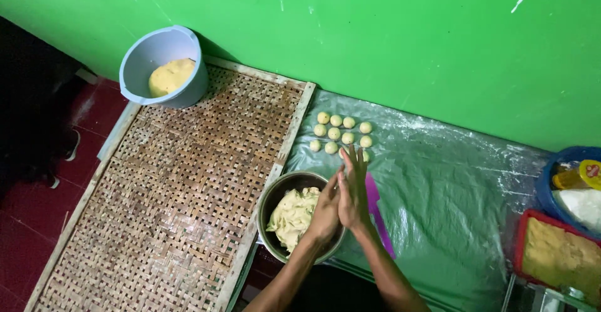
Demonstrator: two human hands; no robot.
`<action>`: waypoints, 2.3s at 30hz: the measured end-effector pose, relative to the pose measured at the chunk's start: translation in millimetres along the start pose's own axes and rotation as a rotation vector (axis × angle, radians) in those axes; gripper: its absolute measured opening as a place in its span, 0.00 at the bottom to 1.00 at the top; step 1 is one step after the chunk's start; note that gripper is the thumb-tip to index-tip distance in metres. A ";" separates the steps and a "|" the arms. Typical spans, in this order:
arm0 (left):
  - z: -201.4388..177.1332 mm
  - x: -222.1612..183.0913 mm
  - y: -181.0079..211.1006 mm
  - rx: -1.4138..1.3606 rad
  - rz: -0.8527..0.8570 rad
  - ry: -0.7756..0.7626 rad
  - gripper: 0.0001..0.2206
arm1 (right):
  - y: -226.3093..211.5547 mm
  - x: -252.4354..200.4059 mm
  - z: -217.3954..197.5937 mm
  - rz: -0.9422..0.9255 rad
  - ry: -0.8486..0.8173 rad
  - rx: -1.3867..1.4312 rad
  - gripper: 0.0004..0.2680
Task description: The person is shaping portions of dough into small balls by hand in a production area.
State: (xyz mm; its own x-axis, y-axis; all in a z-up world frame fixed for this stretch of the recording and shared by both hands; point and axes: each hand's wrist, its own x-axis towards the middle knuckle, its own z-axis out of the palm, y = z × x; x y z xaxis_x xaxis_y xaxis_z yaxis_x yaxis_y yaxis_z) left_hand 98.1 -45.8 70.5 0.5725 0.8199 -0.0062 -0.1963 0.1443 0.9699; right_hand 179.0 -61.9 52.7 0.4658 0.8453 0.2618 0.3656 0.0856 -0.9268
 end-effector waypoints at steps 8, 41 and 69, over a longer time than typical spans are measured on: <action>15.8 3.3 63.3 0.010 0.014 -0.043 0.25 | -86.4 -13.2 -5.6 -0.023 -0.128 0.240 0.35; 45.1 -17.5 106.2 0.332 -0.054 -0.339 0.51 | 16.8 -16.3 -31.4 0.363 0.148 1.183 0.25; 12.5 7.3 69.2 -0.118 -0.042 -0.112 0.30 | -89.4 -23.5 -22.7 0.056 -0.025 0.298 0.31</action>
State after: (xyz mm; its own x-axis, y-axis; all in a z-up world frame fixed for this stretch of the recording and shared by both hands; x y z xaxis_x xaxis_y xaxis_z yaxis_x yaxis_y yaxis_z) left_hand 98.7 -36.7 140.6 0.6663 0.7456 -0.0129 -0.2587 0.2473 0.9338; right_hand 153.7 -101.5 135.5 0.4571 0.8656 0.2044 0.0855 0.1860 -0.9788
